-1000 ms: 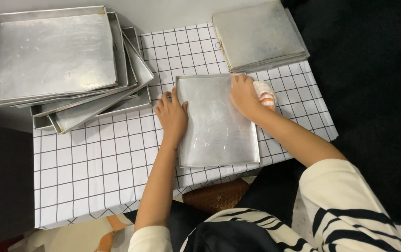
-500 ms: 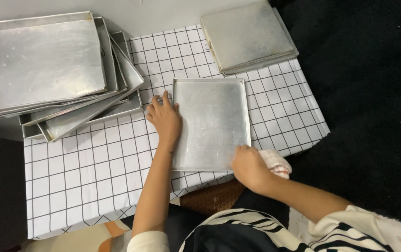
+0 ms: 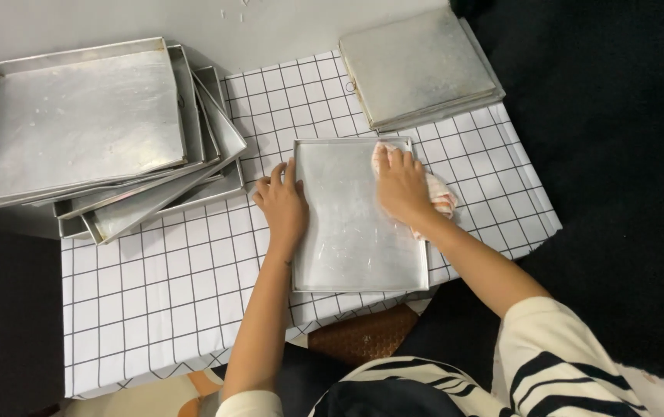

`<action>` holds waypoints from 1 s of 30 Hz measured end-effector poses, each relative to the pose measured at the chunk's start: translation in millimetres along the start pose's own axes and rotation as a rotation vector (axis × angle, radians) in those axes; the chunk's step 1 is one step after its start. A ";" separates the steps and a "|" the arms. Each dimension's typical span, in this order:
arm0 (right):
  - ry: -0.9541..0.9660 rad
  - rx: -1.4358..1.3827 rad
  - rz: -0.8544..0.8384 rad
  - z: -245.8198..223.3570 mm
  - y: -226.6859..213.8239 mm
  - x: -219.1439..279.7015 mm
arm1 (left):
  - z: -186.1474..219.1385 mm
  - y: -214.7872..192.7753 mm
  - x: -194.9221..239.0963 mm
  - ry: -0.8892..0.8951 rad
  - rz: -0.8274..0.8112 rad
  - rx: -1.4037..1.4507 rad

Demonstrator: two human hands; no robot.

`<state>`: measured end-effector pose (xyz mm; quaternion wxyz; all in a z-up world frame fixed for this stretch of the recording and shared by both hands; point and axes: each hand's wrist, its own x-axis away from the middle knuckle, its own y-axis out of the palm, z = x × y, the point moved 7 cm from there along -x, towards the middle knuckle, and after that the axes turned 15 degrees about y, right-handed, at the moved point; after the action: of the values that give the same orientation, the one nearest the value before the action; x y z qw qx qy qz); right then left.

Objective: The person wipes a metal baking tray with a cloth, moving the cloth back and forth across the surface. They hold the tray steady with one hand while cleaning with the other, then place the tray back on the table.

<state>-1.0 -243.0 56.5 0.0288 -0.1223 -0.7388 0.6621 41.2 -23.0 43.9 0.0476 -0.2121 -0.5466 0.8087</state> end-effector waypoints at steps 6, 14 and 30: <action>-0.011 -0.048 0.123 -49.7 24.6 -44.1 | -9.4 -0.9 -5.8 0.002 0.080 0.020; -0.313 -0.303 0.158 -125.8 18.6 -37.6 | -11.3 3.9 -3.9 0.060 0.122 0.114; -0.241 -0.271 0.007 -105.0 32.2 -59.8 | -21.5 -3.3 -1.7 0.043 0.166 0.219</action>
<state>82.9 -151.1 44.7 -0.0789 -0.0474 -0.8191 0.5663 50.7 -3.7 40.7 0.0153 -0.2675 -0.4345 0.8599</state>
